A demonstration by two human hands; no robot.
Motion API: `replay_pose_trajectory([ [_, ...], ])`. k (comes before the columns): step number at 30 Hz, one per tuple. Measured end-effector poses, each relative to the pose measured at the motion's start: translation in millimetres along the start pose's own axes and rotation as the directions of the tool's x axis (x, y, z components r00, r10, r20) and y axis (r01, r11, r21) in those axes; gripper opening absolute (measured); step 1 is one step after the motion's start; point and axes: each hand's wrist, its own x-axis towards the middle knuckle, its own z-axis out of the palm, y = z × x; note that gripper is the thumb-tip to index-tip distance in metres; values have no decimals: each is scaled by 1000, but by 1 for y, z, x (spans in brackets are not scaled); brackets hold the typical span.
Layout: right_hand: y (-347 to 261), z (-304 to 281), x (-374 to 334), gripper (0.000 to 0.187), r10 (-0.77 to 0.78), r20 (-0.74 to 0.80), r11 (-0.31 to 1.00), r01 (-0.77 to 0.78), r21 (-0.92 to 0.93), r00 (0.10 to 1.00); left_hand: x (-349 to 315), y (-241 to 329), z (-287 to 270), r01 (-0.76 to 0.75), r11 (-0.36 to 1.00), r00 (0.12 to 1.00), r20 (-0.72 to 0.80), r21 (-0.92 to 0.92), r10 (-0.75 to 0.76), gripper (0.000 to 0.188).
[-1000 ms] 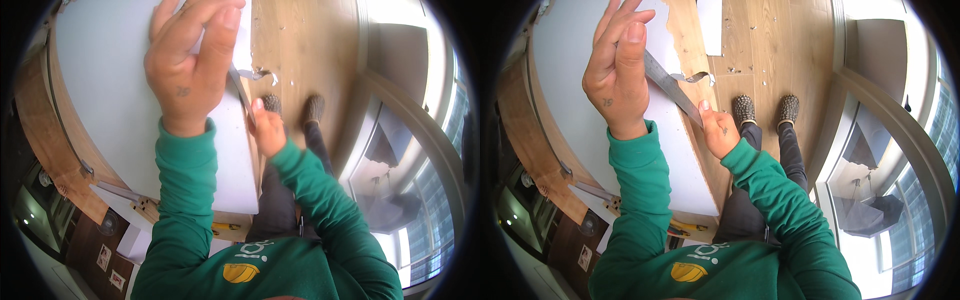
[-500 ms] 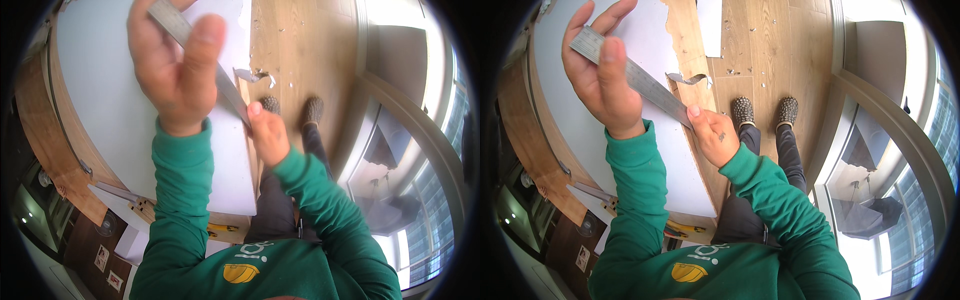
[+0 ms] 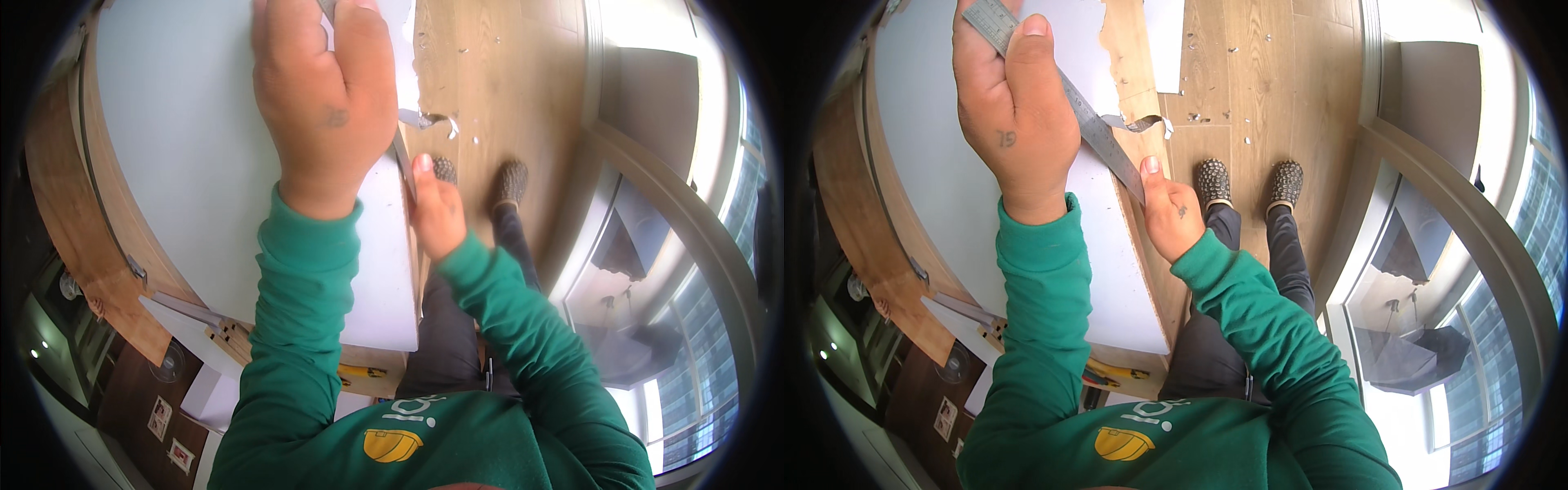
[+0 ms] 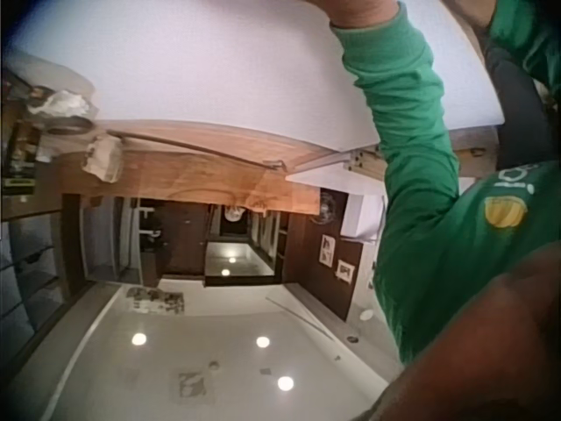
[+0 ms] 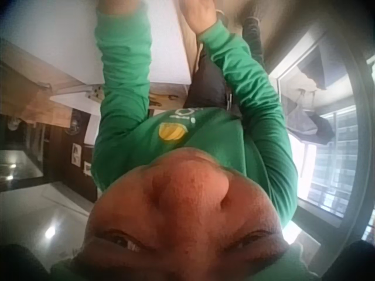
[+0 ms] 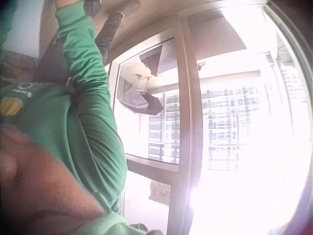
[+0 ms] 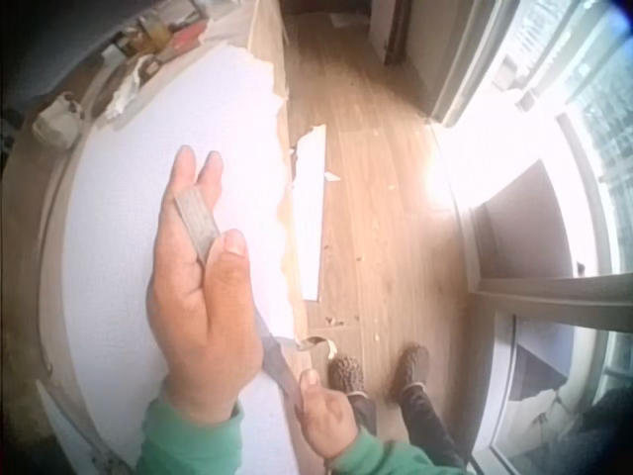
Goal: The person sands the edge of a white furniture panel and uses a metal ruler to scrape off excess material or debris.
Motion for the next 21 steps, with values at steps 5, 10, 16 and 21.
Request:
replay_pose_trajectory([
  [5, -2, 3, -2, 69, 16, 2, 999, -16, -29, 1000, -4, -2, 0, 0, 1000, 1000, -29, -1, 0, 60],
  [10, 3, 4, -1, 69, -3, 24, 1000, 3, -29, 1000, -11, -5, 3, 19, 1000, 999, -38, 6, -19, 59],
  [16, 19, -5, 16, 70, 29, 7, 999, -28, -44, 1000, -6, 9, 6, -121, 776, 987, 162, 619, 24, 53],
  [21, 10, -11, 11, 70, 47, 114, 997, -40, -63, 992, -6, -2, 2, -25, 887, 997, 74, 462, -10, 46],
])
